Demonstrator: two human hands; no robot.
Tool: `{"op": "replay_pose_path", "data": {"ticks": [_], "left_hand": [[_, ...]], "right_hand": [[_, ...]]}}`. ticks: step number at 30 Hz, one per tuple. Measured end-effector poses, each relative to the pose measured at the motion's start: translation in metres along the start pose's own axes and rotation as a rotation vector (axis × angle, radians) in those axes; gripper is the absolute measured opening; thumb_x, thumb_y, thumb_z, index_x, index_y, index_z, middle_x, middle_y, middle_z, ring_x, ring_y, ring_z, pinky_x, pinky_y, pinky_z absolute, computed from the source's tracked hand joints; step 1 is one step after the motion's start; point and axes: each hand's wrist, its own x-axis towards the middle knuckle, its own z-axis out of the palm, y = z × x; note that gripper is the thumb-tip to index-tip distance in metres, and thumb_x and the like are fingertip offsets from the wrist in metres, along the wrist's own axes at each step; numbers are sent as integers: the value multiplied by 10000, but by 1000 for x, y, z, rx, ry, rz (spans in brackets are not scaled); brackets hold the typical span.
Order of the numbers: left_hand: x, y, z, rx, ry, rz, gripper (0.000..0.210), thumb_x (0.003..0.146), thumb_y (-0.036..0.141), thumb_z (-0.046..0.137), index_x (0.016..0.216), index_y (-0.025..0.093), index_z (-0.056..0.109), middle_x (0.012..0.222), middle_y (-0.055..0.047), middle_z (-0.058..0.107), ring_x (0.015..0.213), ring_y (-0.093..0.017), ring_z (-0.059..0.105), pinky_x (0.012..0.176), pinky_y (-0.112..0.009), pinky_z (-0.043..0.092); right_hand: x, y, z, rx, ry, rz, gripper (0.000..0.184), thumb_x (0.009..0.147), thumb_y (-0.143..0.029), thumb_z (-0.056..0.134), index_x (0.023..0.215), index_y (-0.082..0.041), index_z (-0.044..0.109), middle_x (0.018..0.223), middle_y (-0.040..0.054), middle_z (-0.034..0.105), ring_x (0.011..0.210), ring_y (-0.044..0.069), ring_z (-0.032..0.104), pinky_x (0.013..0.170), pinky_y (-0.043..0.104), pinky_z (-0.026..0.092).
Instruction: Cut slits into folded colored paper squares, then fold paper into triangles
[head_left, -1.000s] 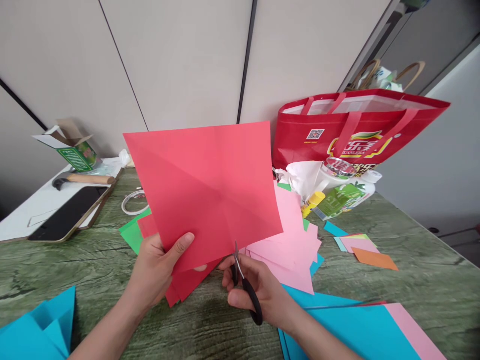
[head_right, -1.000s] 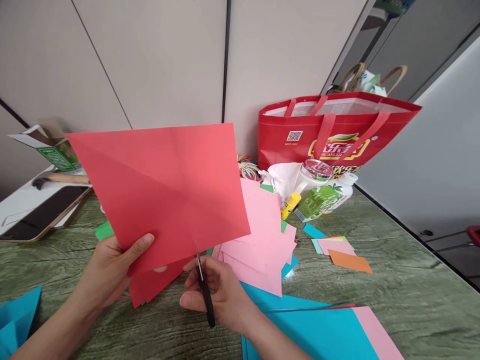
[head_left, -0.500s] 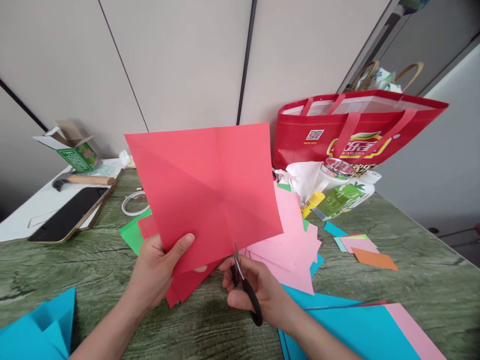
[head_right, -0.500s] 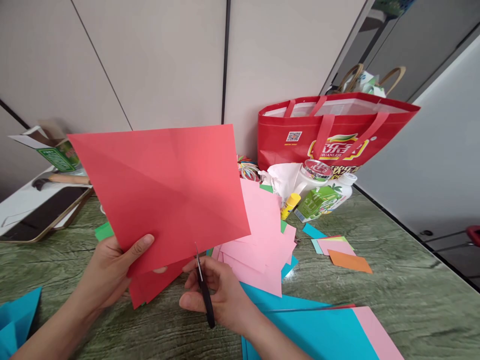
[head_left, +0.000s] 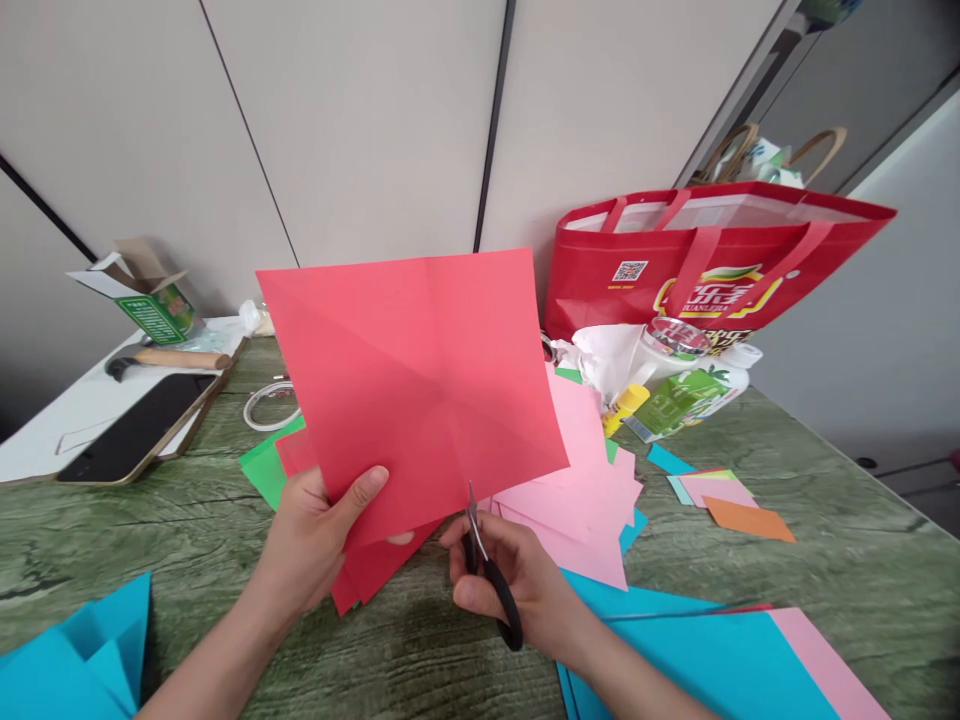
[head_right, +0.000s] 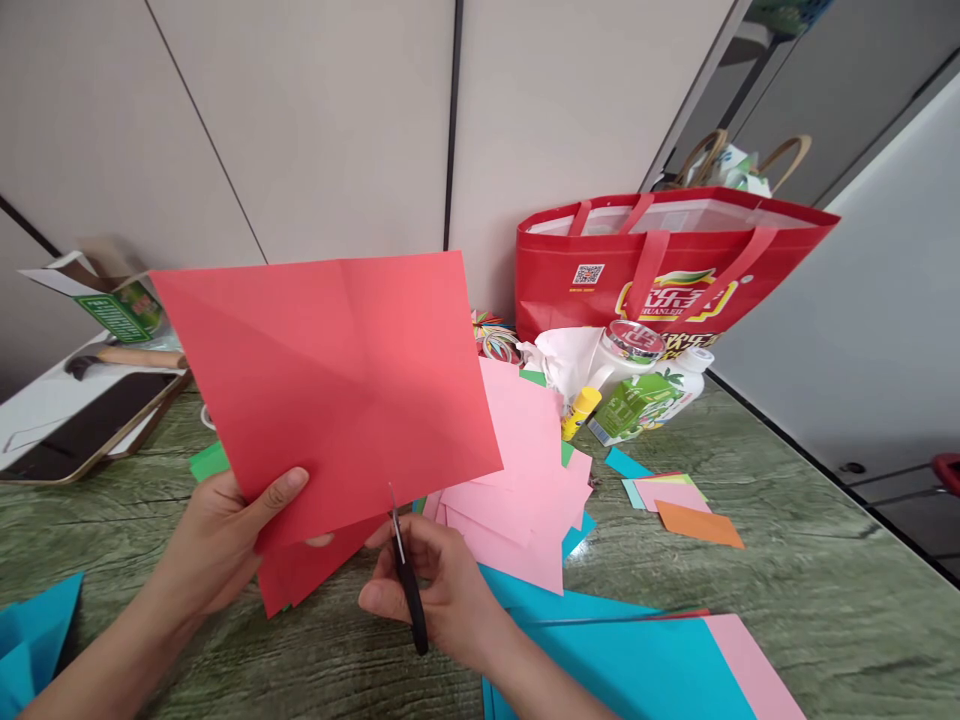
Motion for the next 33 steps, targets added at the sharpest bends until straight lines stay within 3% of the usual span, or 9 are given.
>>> {"op": "replay_pose_path", "data": {"ticks": [13, 23, 28, 33], "left_hand": [[-1, 0, 1, -19, -29, -35, 259, 580, 323, 758, 788, 196, 668, 615, 18, 698, 458, -187, 621, 455, -296, 533], [-2, 1, 2, -25, 7, -55, 259, 549, 334, 772, 735, 184, 671, 711, 3, 720, 505, -184, 645, 475, -283, 561], [-3, -1, 1, 1, -30, -69, 242, 578, 337, 755, 743, 181, 671, 709, -9, 723, 478, -195, 646, 430, -298, 559], [-3, -2, 1, 47, -89, -66, 204, 621, 351, 725, 702, 175, 662, 607, 0, 707, 423, -189, 631, 431, -304, 554]], "right_hand": [[0, 3, 3, 27, 33, -7, 349, 657, -407, 713, 857, -171, 553, 640, -29, 486, 559, 93, 407, 531, 230, 314], [0, 5, 4, -4, 81, 24, 376, 629, -458, 716, 808, -174, 547, 580, -37, 502, 492, 84, 412, 475, 221, 308], [0, 5, 4, 18, 66, -24, 423, 647, -422, 723, 932, -172, 535, 701, 3, 555, 623, 120, 488, 578, 244, 366], [-1, 5, 3, -43, 86, -50, 382, 657, -413, 719, 897, -171, 545, 802, 36, 564, 737, 157, 515, 656, 266, 388]]}}
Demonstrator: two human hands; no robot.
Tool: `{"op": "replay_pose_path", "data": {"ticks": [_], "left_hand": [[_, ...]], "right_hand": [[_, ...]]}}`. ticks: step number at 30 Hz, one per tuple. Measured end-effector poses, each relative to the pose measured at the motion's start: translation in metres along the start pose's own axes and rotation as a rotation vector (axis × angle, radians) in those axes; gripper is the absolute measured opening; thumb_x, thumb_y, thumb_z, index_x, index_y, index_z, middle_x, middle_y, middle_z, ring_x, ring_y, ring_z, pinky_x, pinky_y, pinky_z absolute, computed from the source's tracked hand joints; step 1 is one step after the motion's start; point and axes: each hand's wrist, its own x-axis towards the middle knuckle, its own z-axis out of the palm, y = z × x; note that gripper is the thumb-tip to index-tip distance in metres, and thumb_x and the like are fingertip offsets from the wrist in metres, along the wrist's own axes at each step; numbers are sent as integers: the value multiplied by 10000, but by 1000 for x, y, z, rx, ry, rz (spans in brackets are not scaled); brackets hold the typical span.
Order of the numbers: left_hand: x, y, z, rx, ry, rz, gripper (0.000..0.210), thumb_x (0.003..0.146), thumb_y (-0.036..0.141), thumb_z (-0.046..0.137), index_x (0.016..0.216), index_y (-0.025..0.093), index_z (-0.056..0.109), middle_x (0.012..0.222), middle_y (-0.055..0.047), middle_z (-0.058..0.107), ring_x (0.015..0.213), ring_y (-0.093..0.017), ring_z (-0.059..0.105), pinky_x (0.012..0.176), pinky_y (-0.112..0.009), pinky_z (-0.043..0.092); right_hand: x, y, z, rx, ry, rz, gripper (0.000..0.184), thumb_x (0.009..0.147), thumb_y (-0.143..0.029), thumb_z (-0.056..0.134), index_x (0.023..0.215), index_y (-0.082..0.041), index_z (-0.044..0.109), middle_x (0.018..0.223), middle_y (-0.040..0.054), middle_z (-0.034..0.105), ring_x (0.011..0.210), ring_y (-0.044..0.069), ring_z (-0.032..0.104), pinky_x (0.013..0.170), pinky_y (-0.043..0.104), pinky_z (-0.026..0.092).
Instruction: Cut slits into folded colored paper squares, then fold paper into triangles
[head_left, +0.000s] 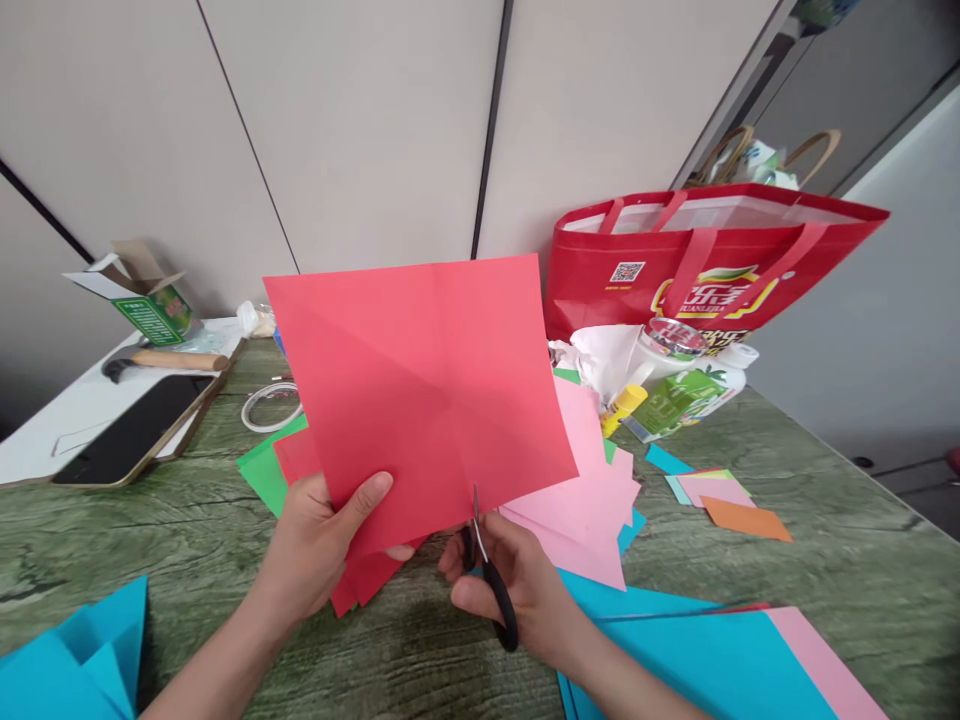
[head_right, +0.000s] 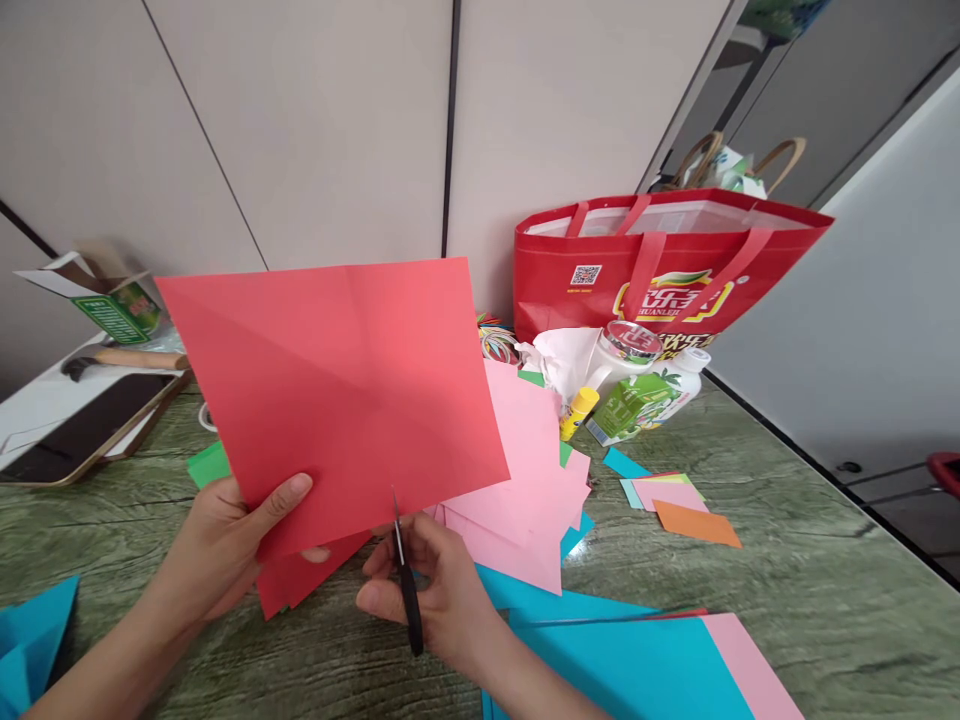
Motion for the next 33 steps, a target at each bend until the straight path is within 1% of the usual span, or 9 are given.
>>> {"op": "replay_pose_path", "data": {"ticks": [4, 8, 12, 17, 20, 24, 30, 33], "left_hand": [[0, 0, -1, 7, 17, -2, 224, 609, 364, 728, 727, 185, 663, 635, -3, 717, 446, -201, 643, 446, -309, 553], [0, -1, -2, 13, 8, 9, 217, 621, 360, 720, 736, 186, 663, 643, -7, 719, 418, -196, 634, 427, -304, 545], [0, -2, -3, 11, 0, 17, 194, 637, 350, 712, 734, 189, 663, 639, -5, 718, 436, -200, 643, 432, -298, 544], [-1, -1, -2, 13, -30, 18, 173, 660, 344, 698, 710, 186, 651, 588, 4, 705, 403, -187, 628, 421, -288, 538], [0, -1, -1, 7, -17, 21, 168, 651, 338, 706, 700, 187, 650, 602, 7, 707, 402, -186, 629, 413, -286, 540], [1, -1, -1, 1, 4, 21, 184, 638, 337, 715, 728, 188, 655, 644, 3, 716, 419, -193, 638, 409, -288, 542], [-1, 1, 0, 22, -6, 1, 217, 633, 353, 714, 707, 168, 628, 589, 8, 710, 381, -181, 622, 397, -275, 530], [-1, 2, 0, 40, -21, -3, 218, 639, 355, 707, 717, 169, 622, 580, 15, 709, 375, -177, 618, 396, -274, 526]], "right_hand": [[0, -1, 0, 7, -22, -5, 408, 660, -445, 706, 914, -176, 533, 733, 11, 547, 662, 139, 492, 609, 257, 371], [0, -1, 1, 26, -29, -4, 425, 668, -460, 694, 934, -177, 521, 697, -5, 527, 615, 121, 459, 582, 249, 345], [0, 1, 0, 41, -23, 10, 410, 671, -442, 698, 923, -174, 519, 674, -13, 511, 601, 115, 444, 561, 241, 326], [0, 2, 1, 87, -9, 22, 375, 668, -403, 711, 887, -161, 526, 644, -23, 493, 576, 99, 418, 539, 232, 312], [0, 2, 1, 104, -8, 39, 363, 658, -390, 721, 865, -162, 529, 634, -29, 488, 552, 89, 403, 517, 224, 308], [0, 3, 2, 133, -9, 40, 354, 650, -372, 732, 844, -156, 529, 608, -33, 498, 514, 73, 401, 485, 205, 302], [1, 4, 2, 108, 21, 63, 359, 644, -396, 729, 810, -145, 534, 553, -41, 506, 451, 60, 426, 447, 189, 294], [1, 4, 2, 116, 12, 47, 399, 633, -412, 733, 857, -147, 536, 572, -30, 531, 481, 73, 449, 463, 193, 315]]}}
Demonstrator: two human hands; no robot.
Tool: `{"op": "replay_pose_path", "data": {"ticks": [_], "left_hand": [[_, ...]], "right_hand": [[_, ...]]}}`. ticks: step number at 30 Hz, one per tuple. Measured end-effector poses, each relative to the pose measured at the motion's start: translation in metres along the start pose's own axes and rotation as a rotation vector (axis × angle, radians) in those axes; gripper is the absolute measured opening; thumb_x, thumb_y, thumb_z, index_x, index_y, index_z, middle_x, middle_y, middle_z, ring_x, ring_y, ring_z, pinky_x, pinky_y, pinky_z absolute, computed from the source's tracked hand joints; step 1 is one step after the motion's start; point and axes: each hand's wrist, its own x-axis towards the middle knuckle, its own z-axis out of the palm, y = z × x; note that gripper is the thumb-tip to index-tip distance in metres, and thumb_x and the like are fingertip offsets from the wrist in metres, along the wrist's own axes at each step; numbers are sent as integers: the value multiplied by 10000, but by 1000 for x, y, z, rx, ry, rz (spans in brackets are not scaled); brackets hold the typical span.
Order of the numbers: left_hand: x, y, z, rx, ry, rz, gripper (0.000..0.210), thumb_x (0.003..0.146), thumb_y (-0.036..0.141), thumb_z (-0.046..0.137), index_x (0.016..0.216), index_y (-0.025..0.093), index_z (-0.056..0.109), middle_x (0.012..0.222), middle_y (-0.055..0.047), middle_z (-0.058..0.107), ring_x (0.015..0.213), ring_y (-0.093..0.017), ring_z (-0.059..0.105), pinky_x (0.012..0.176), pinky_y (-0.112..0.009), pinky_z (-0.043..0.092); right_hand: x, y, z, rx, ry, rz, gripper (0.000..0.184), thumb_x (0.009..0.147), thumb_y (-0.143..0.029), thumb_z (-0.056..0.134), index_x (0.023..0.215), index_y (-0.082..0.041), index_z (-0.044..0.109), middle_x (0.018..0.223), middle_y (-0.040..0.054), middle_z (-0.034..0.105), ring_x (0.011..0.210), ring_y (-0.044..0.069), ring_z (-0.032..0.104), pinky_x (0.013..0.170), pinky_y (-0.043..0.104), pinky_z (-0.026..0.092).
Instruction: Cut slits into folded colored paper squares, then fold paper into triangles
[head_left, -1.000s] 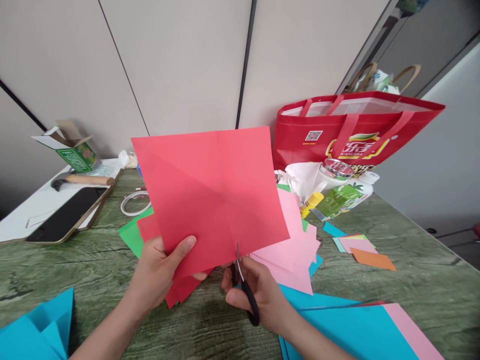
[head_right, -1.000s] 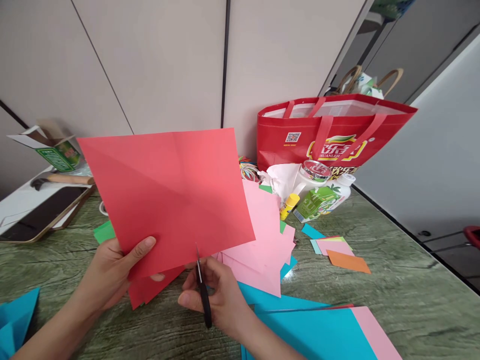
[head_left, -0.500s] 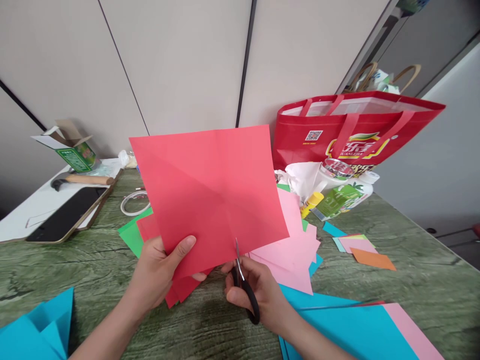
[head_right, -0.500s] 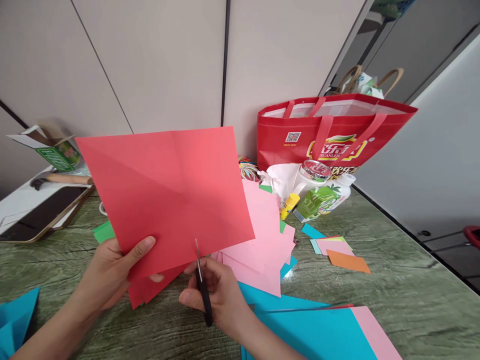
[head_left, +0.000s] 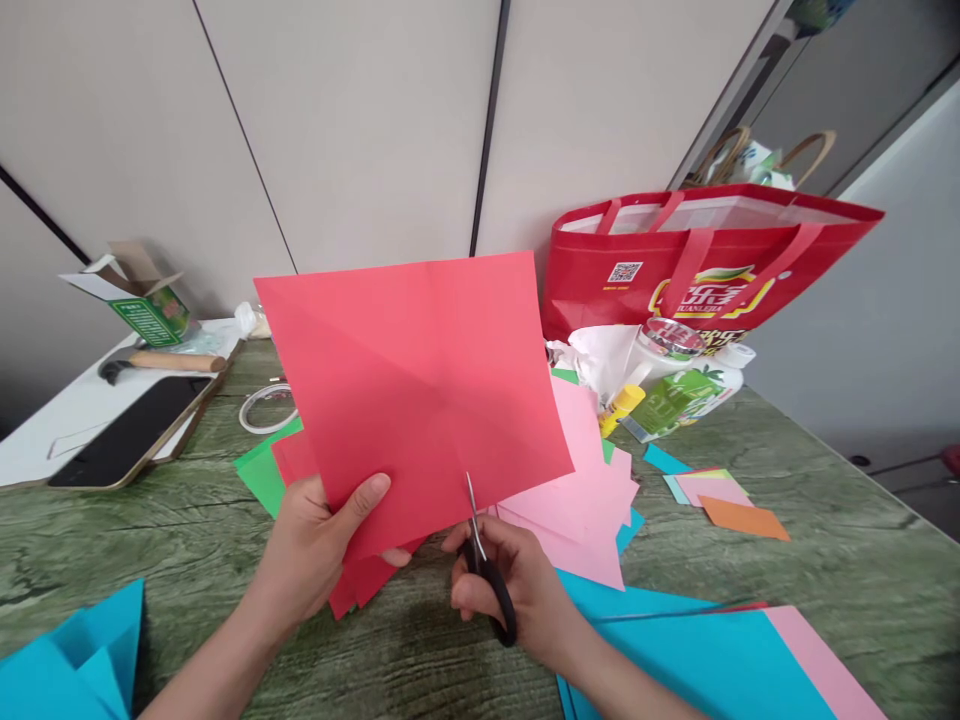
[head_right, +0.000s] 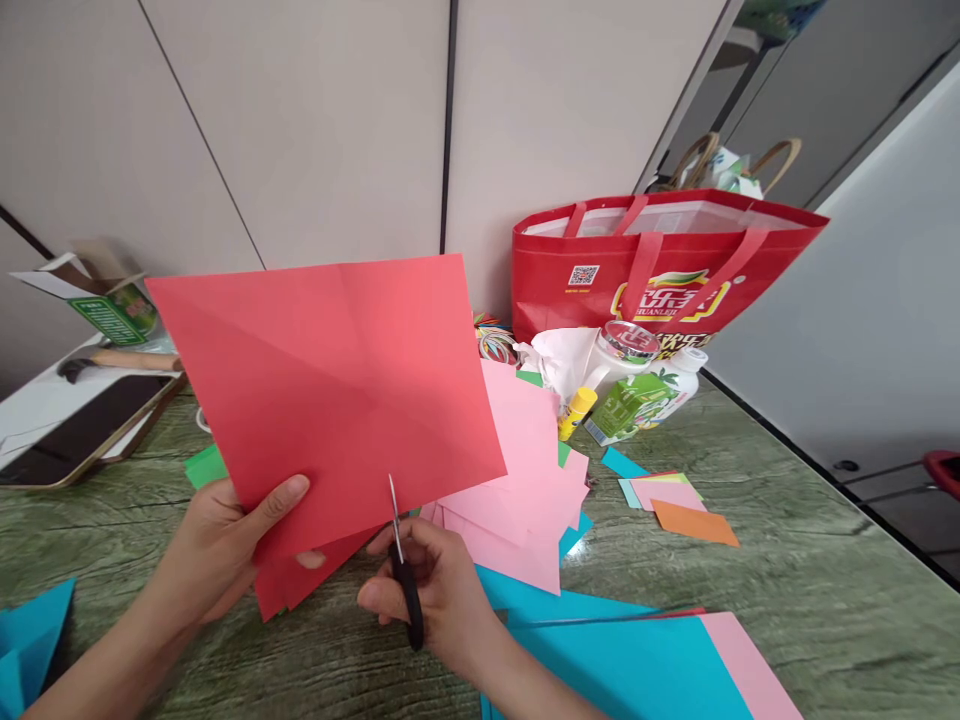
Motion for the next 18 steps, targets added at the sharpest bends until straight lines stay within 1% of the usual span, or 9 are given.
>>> {"op": "replay_pose_path", "data": {"ticks": [2, 4, 7, 13, 18], "left_hand": [[0, -1, 0, 25, -24, -5, 213, 651, 359, 694, 717, 170, 621, 541, 20, 697, 369, -180, 613, 389, -274, 520], [0, -2, 0, 48, -53, -12, 204, 670, 361, 676, 714, 169, 623, 485, 23, 674, 374, -186, 613, 395, -274, 516], [-1, -3, 0, 65, -83, -16, 192, 694, 361, 653, 708, 171, 625, 426, 27, 644, 388, -190, 617, 408, -271, 511], [0, -2, -1, 78, -80, -15, 203, 690, 373, 653, 700, 172, 622, 443, 23, 653, 396, -197, 623, 413, -279, 513], [-1, -2, 1, 69, -62, -15, 208, 676, 375, 667, 701, 174, 617, 480, 23, 669, 382, -188, 615, 397, -270, 504]], "right_hand": [[0, -1, -1, -7, -10, -27, 411, 638, -407, 732, 896, -150, 541, 645, -2, 566, 556, 95, 483, 512, 207, 354], [0, -2, -1, -31, 8, -57, 392, 640, -387, 737, 895, -153, 552, 735, 23, 581, 655, 123, 512, 590, 231, 389], [0, -3, -2, -60, 49, -82, 377, 628, -374, 747, 871, -155, 560, 782, 32, 572, 729, 149, 516, 659, 256, 400], [0, -4, -1, -85, 17, -68, 359, 658, -412, 714, 842, -156, 544, 707, 7, 540, 629, 125, 470, 577, 242, 352], [1, -2, -2, -72, 33, -41, 383, 642, -449, 714, 797, -154, 526, 666, -7, 506, 579, 107, 427, 537, 232, 329]]}}
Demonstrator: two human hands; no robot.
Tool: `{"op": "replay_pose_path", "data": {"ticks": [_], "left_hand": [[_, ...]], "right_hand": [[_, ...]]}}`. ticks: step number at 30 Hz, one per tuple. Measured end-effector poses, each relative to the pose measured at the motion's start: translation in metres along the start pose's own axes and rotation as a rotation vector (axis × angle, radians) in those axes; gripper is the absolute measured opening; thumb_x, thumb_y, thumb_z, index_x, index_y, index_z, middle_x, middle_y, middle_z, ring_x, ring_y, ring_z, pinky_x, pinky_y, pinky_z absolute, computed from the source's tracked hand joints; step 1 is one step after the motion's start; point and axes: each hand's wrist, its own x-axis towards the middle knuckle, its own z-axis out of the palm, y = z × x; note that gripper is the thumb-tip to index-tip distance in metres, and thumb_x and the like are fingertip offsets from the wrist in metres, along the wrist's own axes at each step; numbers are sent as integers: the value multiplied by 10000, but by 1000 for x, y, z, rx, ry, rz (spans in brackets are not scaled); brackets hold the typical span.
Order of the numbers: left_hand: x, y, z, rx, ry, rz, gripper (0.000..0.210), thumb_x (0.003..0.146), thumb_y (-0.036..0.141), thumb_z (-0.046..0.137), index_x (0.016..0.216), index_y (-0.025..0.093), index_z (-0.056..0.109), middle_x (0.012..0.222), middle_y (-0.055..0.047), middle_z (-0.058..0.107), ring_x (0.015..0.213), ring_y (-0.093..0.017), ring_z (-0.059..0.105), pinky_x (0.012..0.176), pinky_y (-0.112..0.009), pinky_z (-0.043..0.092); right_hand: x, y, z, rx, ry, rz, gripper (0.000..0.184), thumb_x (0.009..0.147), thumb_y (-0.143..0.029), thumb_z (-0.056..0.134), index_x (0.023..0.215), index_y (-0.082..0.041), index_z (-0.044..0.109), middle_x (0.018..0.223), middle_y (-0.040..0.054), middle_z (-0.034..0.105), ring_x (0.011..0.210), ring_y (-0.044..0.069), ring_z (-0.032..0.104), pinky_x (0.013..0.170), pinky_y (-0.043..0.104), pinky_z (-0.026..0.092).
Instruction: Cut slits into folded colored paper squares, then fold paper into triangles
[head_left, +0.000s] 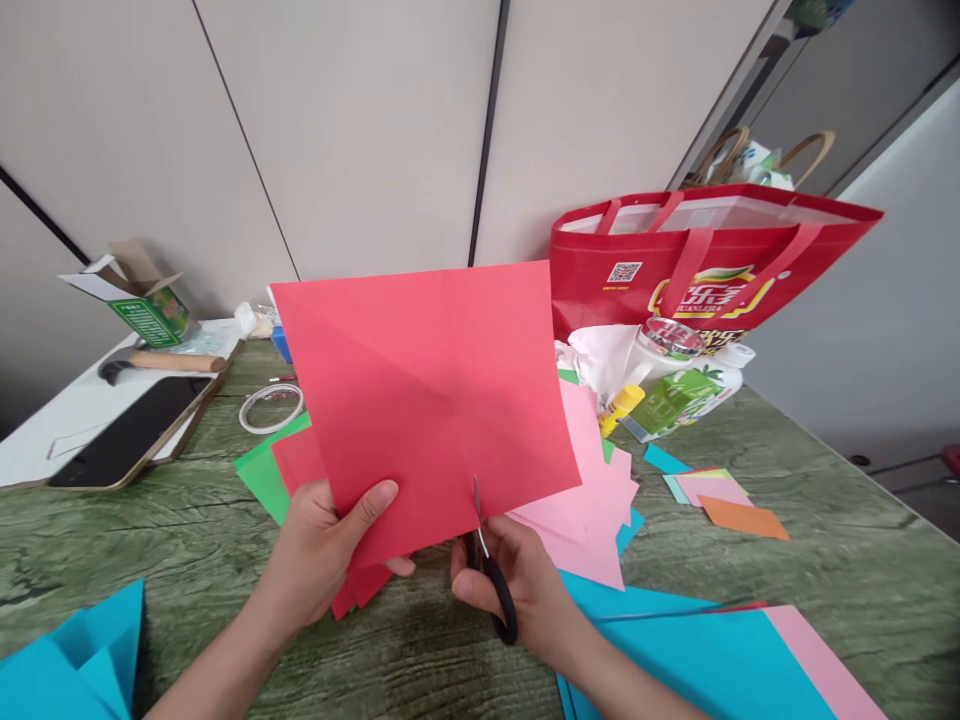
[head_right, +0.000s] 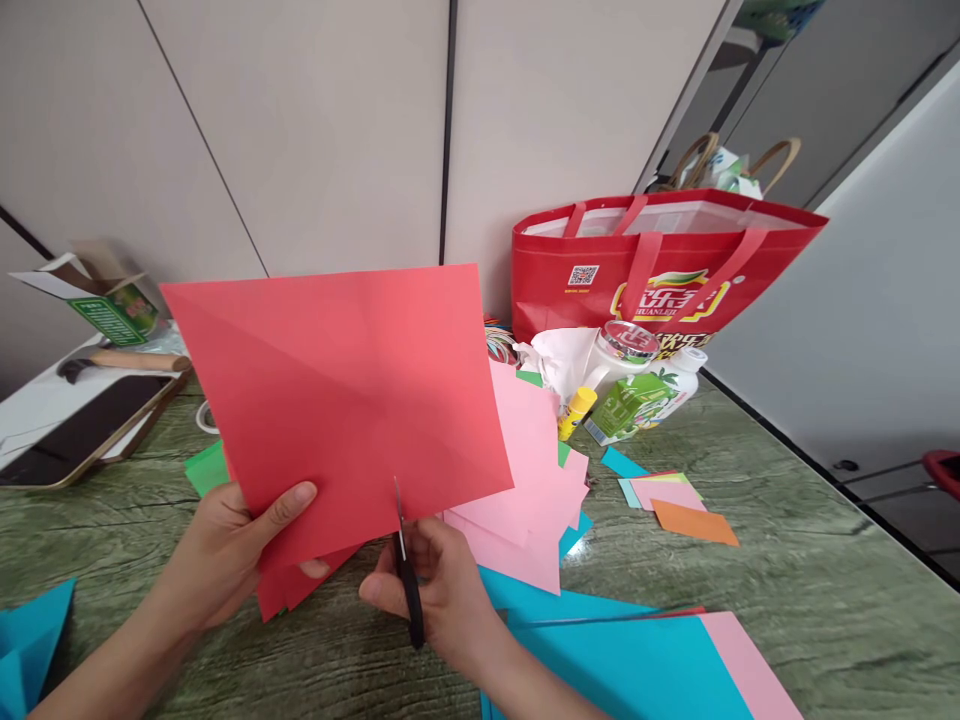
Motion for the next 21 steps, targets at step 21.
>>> {"op": "replay_pose_path", "data": {"ticks": [21], "left_hand": [[-1, 2, 0, -2, 8, -13, 217, 668, 377, 665, 690, 166, 617, 441, 20, 651, 379, -197, 619, 389, -270, 503]], "right_hand": [[0, 1, 1, -10, 52, 30, 359, 643, -413, 709, 805, -152, 523, 557, -42, 495, 451, 69, 408, 435, 196, 309]]}}
